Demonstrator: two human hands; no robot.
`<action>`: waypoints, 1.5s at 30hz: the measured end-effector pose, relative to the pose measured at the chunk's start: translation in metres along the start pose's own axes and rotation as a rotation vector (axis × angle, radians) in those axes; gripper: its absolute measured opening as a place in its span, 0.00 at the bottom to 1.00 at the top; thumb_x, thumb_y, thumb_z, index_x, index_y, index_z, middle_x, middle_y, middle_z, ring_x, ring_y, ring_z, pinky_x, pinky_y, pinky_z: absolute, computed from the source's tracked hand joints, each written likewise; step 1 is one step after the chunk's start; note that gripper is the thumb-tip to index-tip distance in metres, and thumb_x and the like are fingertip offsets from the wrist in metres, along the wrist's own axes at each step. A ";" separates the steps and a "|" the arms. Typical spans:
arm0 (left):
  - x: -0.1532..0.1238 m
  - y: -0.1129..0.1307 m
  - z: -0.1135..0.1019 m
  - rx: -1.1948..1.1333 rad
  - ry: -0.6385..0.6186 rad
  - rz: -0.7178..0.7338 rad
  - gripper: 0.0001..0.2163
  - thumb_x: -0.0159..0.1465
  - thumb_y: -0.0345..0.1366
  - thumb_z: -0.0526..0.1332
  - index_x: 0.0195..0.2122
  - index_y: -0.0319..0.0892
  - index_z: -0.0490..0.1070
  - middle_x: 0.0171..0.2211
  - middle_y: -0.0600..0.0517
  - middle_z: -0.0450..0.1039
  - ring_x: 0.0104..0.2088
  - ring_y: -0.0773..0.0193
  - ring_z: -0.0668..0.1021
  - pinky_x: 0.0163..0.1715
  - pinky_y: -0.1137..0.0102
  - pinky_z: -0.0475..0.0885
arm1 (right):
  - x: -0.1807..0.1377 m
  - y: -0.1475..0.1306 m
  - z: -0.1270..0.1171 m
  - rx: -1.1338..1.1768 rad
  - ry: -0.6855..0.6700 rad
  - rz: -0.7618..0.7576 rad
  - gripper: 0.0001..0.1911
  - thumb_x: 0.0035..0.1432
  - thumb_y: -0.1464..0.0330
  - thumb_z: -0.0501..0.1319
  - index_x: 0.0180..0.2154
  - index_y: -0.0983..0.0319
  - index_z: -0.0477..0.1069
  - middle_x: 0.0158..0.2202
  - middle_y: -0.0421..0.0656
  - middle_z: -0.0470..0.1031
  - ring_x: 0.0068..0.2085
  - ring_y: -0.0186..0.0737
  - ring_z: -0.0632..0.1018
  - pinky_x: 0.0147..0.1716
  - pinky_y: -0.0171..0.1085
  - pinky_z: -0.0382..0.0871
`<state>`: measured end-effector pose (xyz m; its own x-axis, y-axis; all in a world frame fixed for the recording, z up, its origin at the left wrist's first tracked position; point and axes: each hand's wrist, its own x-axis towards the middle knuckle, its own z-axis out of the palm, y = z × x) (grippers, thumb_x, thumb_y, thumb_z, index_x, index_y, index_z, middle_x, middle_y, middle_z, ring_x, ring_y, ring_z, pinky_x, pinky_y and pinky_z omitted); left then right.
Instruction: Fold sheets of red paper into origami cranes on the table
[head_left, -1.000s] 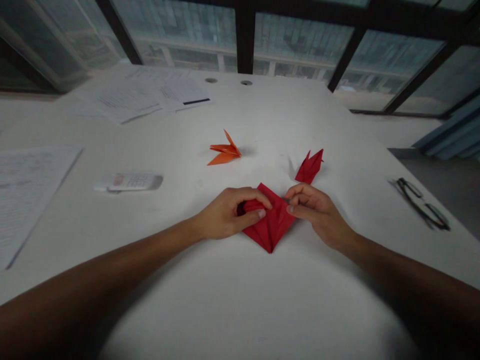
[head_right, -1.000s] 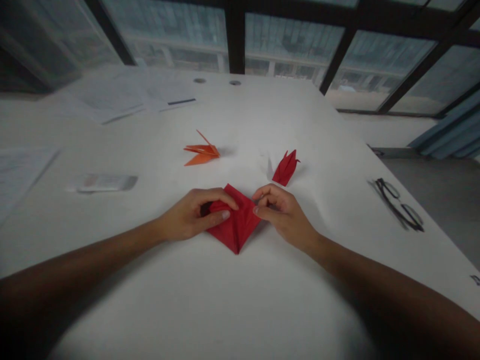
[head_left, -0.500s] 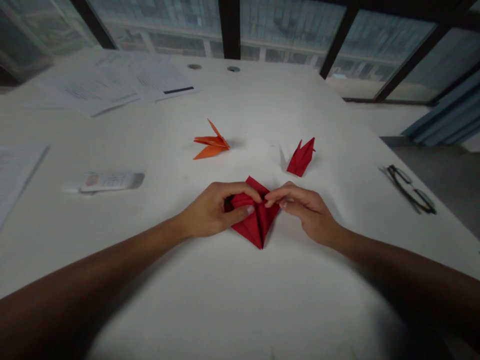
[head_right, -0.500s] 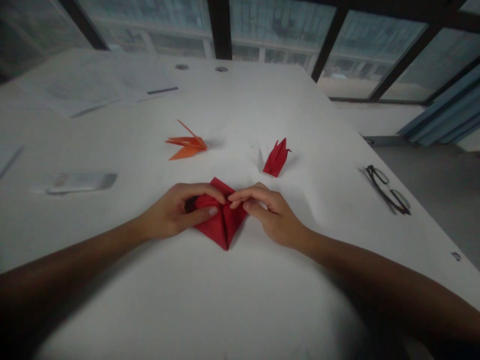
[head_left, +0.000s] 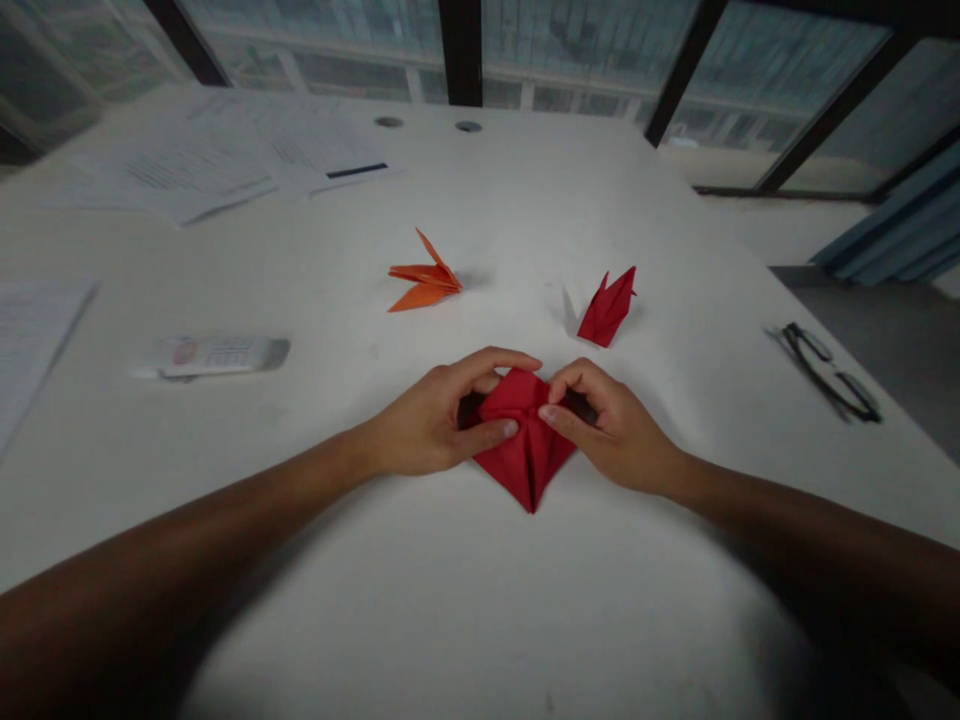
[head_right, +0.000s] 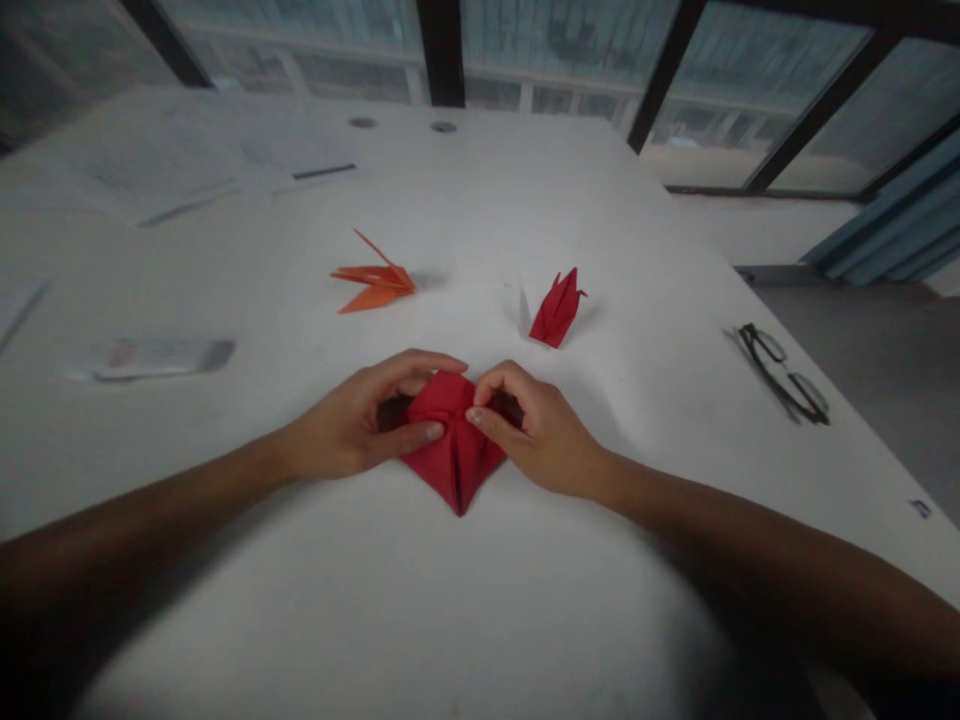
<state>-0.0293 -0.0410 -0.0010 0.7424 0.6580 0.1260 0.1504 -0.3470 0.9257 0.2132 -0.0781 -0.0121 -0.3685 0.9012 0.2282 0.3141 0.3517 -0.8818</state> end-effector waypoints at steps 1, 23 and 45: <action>0.000 0.000 0.001 -0.016 0.011 -0.020 0.25 0.68 0.36 0.64 0.65 0.46 0.59 0.41 0.50 0.80 0.36 0.65 0.79 0.33 0.73 0.71 | 0.000 0.001 0.001 0.042 0.022 0.022 0.06 0.66 0.68 0.65 0.41 0.56 0.68 0.36 0.37 0.74 0.36 0.36 0.74 0.37 0.36 0.67; 0.005 0.005 0.004 0.051 0.112 -0.040 0.05 0.67 0.36 0.64 0.40 0.40 0.73 0.34 0.52 0.77 0.33 0.67 0.77 0.34 0.74 0.72 | 0.000 -0.001 0.001 0.142 0.048 0.094 0.03 0.64 0.69 0.66 0.41 0.58 0.74 0.35 0.38 0.77 0.34 0.35 0.76 0.33 0.34 0.68; 0.006 0.003 0.004 0.032 0.078 -0.104 0.06 0.67 0.36 0.64 0.41 0.41 0.72 0.29 0.55 0.76 0.27 0.69 0.75 0.27 0.76 0.67 | -0.002 -0.003 0.001 0.080 0.041 0.125 0.06 0.63 0.68 0.66 0.41 0.57 0.70 0.26 0.33 0.70 0.25 0.32 0.68 0.25 0.33 0.59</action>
<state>-0.0225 -0.0406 0.0010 0.6690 0.7409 0.0582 0.2459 -0.2945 0.9235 0.2122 -0.0809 -0.0101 -0.2944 0.9468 0.1297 0.2844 0.2163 -0.9340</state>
